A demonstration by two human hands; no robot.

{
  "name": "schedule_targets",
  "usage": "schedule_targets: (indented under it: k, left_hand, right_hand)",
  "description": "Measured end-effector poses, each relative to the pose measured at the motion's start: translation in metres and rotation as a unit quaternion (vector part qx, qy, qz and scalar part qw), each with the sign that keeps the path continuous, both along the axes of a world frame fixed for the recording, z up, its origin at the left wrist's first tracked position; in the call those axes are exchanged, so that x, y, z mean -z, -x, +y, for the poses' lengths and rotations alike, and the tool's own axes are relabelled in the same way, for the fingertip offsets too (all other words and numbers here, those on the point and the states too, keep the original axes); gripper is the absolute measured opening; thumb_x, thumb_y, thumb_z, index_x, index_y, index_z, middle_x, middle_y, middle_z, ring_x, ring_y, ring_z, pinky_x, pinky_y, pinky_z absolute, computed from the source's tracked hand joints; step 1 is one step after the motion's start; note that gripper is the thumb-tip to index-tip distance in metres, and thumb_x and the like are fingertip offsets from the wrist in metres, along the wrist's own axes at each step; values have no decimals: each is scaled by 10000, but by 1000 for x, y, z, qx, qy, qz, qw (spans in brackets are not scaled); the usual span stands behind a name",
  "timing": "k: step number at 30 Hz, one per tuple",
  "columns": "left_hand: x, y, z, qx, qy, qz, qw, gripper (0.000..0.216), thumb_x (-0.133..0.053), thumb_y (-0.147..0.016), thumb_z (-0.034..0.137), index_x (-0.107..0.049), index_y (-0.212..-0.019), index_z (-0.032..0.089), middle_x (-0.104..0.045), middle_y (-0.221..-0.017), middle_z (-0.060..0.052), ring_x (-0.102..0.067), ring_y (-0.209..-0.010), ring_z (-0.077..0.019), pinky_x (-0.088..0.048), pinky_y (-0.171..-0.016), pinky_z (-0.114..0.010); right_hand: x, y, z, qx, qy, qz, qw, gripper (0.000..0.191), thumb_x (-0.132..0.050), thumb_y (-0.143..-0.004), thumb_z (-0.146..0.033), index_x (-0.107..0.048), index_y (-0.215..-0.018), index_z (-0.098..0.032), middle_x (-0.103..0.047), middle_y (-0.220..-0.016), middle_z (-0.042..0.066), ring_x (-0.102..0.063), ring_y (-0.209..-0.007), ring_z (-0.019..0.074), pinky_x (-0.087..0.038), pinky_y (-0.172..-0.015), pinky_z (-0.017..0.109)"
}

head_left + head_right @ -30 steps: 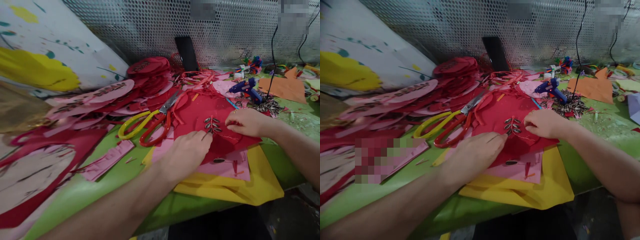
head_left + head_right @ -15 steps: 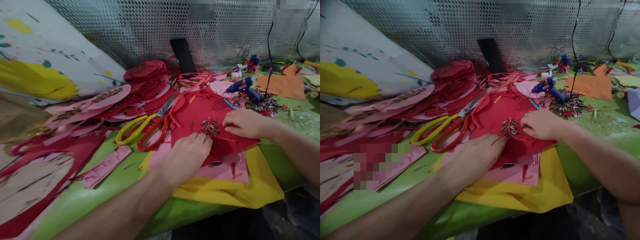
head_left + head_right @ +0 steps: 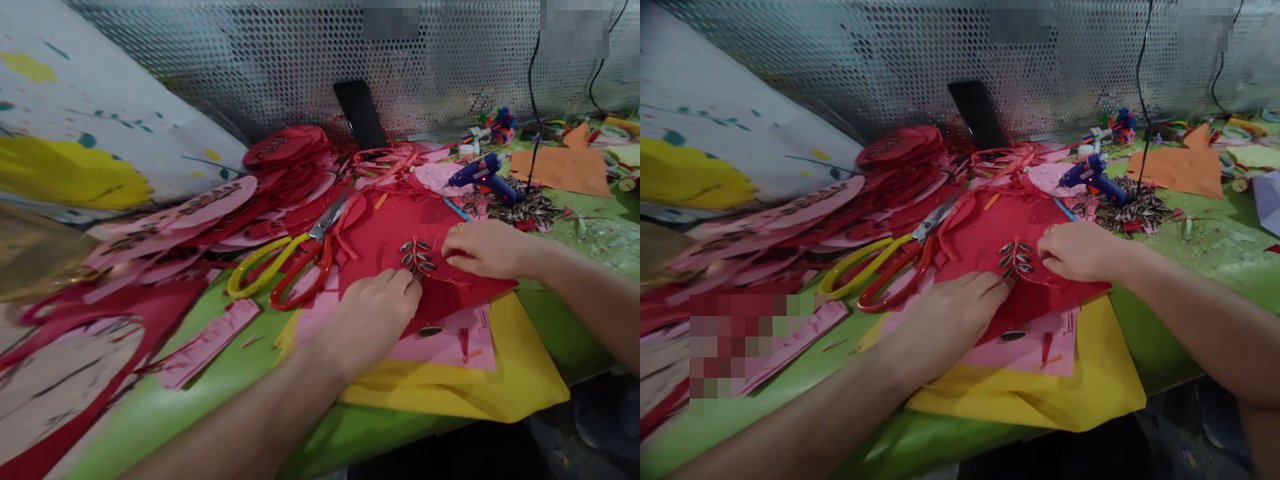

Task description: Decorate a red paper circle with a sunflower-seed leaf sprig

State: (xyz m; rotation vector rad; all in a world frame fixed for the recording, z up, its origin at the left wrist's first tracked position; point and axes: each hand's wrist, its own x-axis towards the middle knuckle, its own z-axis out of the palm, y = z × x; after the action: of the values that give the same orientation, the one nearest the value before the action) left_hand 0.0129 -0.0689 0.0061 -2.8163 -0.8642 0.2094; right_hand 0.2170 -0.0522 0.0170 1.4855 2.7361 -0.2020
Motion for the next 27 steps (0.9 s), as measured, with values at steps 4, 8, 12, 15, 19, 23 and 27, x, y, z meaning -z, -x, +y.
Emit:
schedule_targets:
  k: [4, 8, 12, 15, 19, 23, 27]
  left_hand:
    - [2, 1, 2, 9, -9, -13, 1000, 228, -467, -786, 35, -612, -936, 126, -625, -832, -67, -609, -736, -218, -498, -566, -310]
    - [4, 1, 4, 12, -12, -25, 1000, 221, -464, -788, 37, -618, -914, 133, -626, -814, -58, -606, -728, -219, -489, -553, -313]
    - [4, 1, 5, 8, 0, -31, 999, 214, -463, -801, 53, -619, -918, 142, -630, -826, -48, -607, -739, -221, -484, -554, -319]
    - [3, 1, 5, 7, -8, -42, 999, 201, -462, -807, 70, -625, -895, 147, -632, -801, -45, -605, -732, -207, -459, -536, -292]
    - [2, 0, 3, -4, -18, -64, 998, 203, -444, -817, 123, -643, -841, 156, -626, -754, -44, -601, -706, -205, -422, -497, -291]
    - [1, 0, 2, -8, -11, -70, 997, 230, -440, -798, 126, -654, -880, 152, -633, -774, -44, -604, -723, -210, -440, -518, -304]
    - [-1, 0, 1, -14, -3, -53, 998, 255, -438, -799, 109, -648, -938, 147, -640, -818, -49, -609, -752, -221, -463, -532, -317]
  right_hand:
    - [0, 0, 0, -2, -2, 0, 1000, 214, -435, -830, -209, -632, -904, -173, -661, -934, 60, -595, -868, 190, -387, -708, 287]
    - [0, 0, 0, 0, -1, -4, 1000, 217, -437, -829, -208, -633, -915, -173, -662, -946, 62, -596, -873, 192, -389, -709, 289]
    - [0, 1, 0, 2, 0, -9, 1000, 218, -437, -828, -203, -633, -918, -167, -661, -952, 66, -597, -877, 194, -392, -714, 292]
    - [1, 1, 0, 1, 1, -8, 1000, 218, -435, -829, -200, -631, -919, -166, -659, -955, 70, -596, -880, 197, -393, -713, 292]
    - [1, 0, 1, -3, 0, -7, 1000, 210, -436, -827, -193, -628, -908, -164, -659, -958, 75, -596, -879, 198, -395, -718, 293]
    - [2, -2, 1, -10, -4, -6, 1000, 206, -435, -820, -183, -625, -897, -166, -659, -954, 70, -594, -875, 192, -394, -718, 287]
    - [3, -2, 2, -11, -5, -4, 1000, 212, -430, -812, -182, -628, -888, -169, -660, -948, 67, -593, -871, 191, -394, -705, 284]
